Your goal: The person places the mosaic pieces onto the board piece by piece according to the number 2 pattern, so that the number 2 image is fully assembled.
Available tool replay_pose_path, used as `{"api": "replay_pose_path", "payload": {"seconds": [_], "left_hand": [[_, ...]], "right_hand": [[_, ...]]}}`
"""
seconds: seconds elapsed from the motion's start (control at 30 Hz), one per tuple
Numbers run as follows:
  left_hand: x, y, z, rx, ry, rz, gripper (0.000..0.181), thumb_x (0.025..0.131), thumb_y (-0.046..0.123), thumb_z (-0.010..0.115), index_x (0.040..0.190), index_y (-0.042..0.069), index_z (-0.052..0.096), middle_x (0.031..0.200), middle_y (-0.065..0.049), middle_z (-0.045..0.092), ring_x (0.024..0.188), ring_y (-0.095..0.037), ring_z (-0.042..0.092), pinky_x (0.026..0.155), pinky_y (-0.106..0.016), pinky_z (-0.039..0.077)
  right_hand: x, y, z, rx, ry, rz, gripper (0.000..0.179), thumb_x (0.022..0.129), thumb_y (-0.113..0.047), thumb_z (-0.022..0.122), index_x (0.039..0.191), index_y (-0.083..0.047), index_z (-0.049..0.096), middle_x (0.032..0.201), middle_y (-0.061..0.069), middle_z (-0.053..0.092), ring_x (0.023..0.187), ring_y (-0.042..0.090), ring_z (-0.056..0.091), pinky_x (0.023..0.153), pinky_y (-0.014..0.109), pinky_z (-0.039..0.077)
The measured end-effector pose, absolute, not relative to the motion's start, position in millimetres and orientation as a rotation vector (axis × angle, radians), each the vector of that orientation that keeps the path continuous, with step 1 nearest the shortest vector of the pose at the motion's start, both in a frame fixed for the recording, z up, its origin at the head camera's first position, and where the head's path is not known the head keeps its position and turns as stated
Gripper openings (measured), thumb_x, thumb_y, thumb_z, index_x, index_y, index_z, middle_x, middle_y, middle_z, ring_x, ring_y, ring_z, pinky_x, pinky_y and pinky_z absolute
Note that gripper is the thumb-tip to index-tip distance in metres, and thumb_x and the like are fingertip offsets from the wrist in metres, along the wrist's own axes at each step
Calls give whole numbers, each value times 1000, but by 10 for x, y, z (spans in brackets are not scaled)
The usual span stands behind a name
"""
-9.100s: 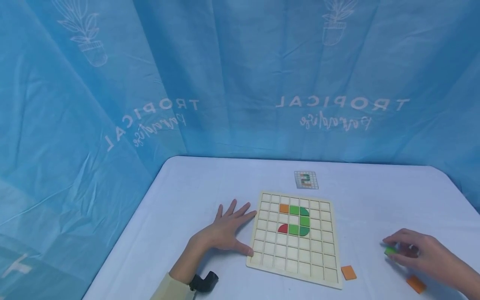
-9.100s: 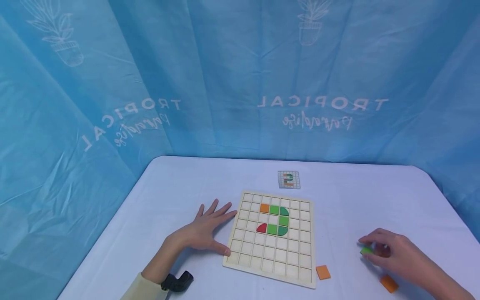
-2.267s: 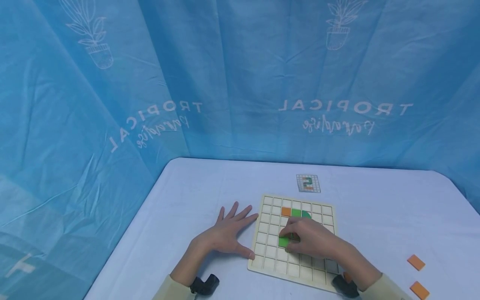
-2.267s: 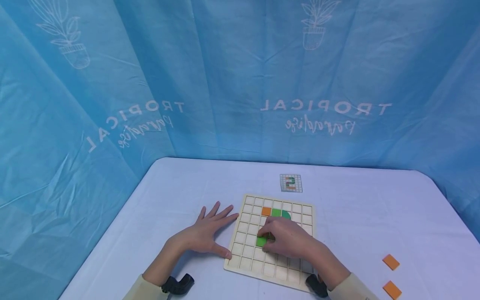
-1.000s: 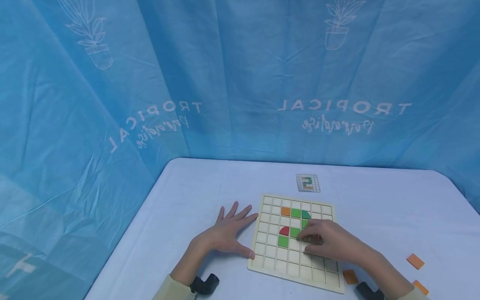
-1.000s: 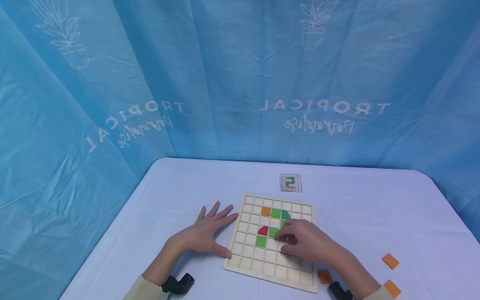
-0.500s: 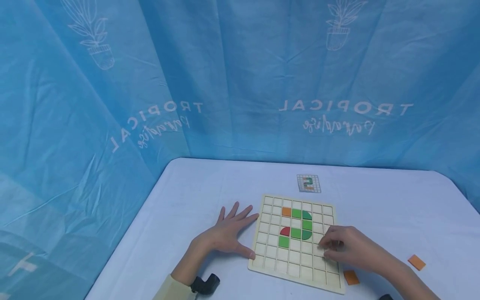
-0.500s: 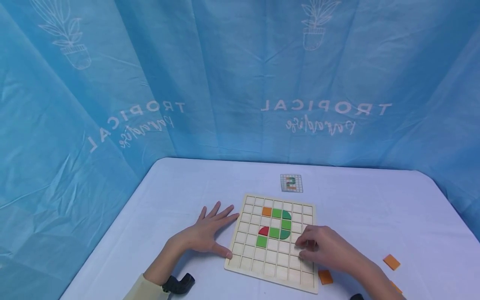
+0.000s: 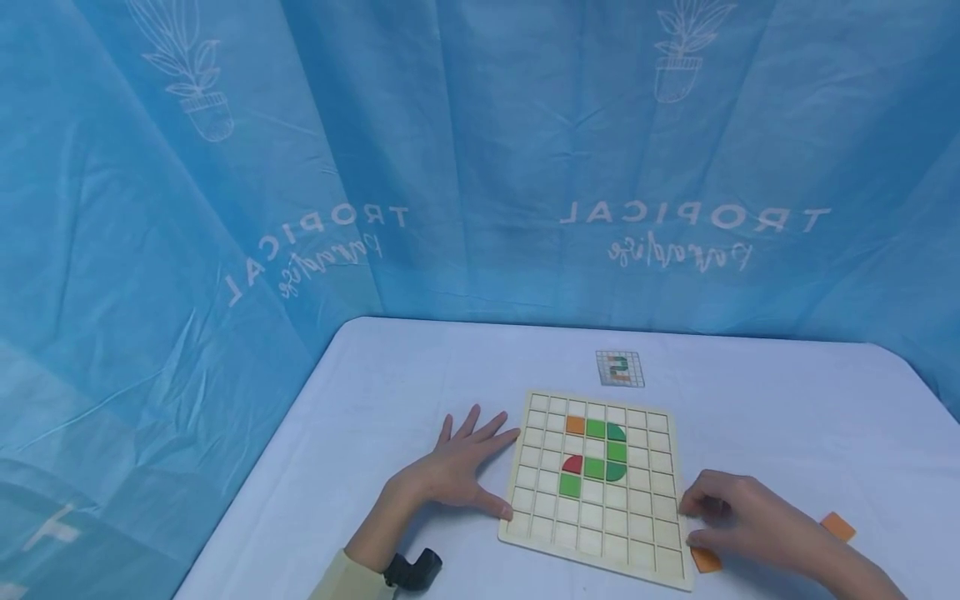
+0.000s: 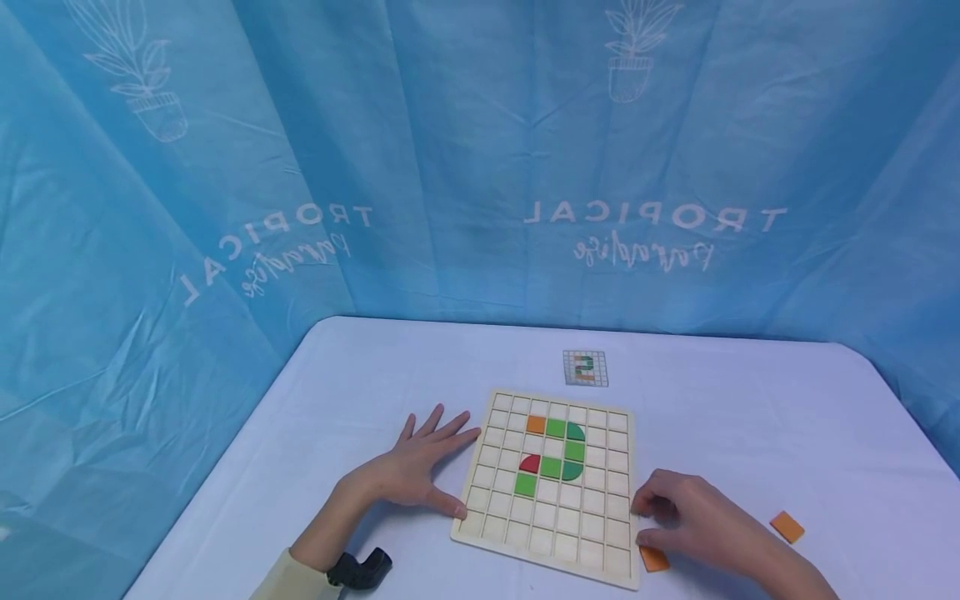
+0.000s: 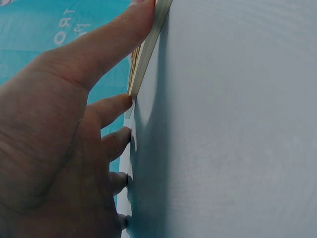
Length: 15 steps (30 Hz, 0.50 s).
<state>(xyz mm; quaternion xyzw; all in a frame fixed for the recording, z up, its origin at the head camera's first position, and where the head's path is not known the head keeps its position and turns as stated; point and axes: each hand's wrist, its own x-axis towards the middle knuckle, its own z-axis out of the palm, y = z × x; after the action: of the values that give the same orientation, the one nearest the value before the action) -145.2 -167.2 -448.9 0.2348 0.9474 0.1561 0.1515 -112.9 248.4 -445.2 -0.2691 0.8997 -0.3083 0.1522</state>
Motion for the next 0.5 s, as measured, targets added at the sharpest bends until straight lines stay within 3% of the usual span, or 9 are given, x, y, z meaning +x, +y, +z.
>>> {"api": "replay_pose_path", "payload": {"seconds": [0.27,0.5], "left_hand": [[-1454,-1670,-4487,665,2721,445,111,59,82,66,152,37,25,160,7,9,145,-27,-10,110,-59,-8],[-1450,-1667,-4481,661,2717,443,111,59,82,66,152,36,24,160,7,9,145,-28,-9,109,-60,-8]], "right_hand": [[-1044,2570,-4476,-807,2528,-895,31,79,-49,75,98,-27,65,94,-16,57,81,2,51,68,23,47],[-958,2550,-4443,-599,2470,-819,37,70,-37,83,99,-30,61,98,-14,56,87,6,50,73,23,46]]}}
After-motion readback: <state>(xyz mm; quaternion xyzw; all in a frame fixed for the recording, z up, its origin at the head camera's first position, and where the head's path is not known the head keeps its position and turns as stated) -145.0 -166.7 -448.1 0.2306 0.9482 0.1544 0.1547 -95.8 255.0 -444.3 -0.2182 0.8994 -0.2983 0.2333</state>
